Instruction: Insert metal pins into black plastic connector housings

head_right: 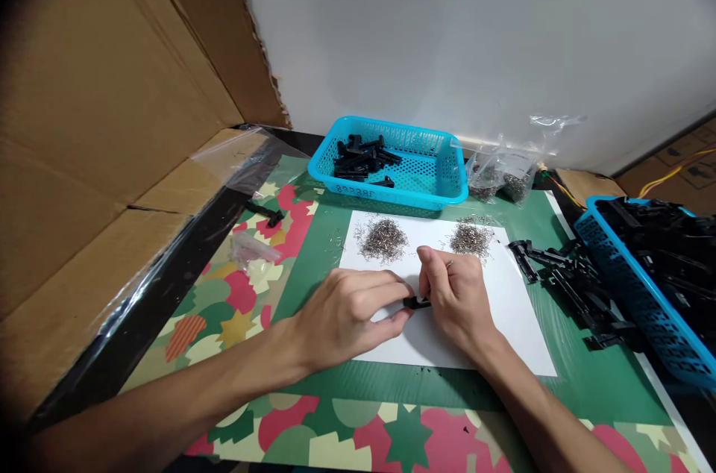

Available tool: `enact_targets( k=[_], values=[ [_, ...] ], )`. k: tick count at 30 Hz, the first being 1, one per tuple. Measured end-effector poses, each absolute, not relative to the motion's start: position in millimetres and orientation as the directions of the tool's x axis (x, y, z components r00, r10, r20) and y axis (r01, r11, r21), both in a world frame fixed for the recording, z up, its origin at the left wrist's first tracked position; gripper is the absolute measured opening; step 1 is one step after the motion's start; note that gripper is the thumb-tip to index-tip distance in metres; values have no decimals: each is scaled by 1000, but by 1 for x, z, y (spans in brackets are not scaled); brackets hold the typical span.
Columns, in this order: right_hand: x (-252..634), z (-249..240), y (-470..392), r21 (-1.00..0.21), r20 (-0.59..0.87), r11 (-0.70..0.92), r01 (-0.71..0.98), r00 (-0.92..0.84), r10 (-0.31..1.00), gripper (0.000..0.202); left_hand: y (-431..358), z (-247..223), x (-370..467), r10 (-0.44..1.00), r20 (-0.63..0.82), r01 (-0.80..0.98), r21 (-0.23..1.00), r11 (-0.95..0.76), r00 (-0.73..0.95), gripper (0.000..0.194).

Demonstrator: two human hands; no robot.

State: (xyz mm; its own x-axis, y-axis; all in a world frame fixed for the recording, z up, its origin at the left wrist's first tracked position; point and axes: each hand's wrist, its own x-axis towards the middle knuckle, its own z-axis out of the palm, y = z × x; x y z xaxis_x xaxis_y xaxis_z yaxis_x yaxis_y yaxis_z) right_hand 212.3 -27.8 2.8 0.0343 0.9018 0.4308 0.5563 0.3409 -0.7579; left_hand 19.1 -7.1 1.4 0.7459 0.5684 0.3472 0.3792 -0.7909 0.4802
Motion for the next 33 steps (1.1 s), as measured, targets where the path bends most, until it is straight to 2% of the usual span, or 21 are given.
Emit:
enact_targets(
  k=[9,15,17,20,22,25,27,29,32,33],
  values=[
    [208,3,-26,-655,478,357,666,0,878,76,-7,3,19,571,355,384,473,-793,741,12],
    [206,-3,-30,-641,538,438,630,-39,842,72,-8,1,18,604,319,410,503,-761,730,11],
    [207,-7,-30,-714,530,431,552,24,847,72,-7,1,17,623,321,419,517,-747,714,11],
    [215,-12,-25,-862,482,407,301,244,841,74,-1,6,14,644,387,417,524,-743,660,12],
    [222,-13,-19,-894,445,425,142,402,800,74,5,14,10,675,444,443,521,-730,589,12],
    [231,-12,-9,-906,386,421,52,513,767,74,11,29,5,723,539,457,560,-691,432,9],
    [231,-8,-6,-920,368,386,69,495,787,74,10,39,7,756,562,416,632,-654,335,8],
    [225,0,-6,-902,430,398,166,414,802,74,6,51,18,789,527,360,703,-613,315,10],
    [210,20,-11,-748,632,530,399,183,753,67,-4,76,51,779,521,327,711,-623,349,11],
    [206,27,-12,-715,662,558,421,149,735,62,-6,86,67,779,509,325,714,-620,367,13]
  ],
)
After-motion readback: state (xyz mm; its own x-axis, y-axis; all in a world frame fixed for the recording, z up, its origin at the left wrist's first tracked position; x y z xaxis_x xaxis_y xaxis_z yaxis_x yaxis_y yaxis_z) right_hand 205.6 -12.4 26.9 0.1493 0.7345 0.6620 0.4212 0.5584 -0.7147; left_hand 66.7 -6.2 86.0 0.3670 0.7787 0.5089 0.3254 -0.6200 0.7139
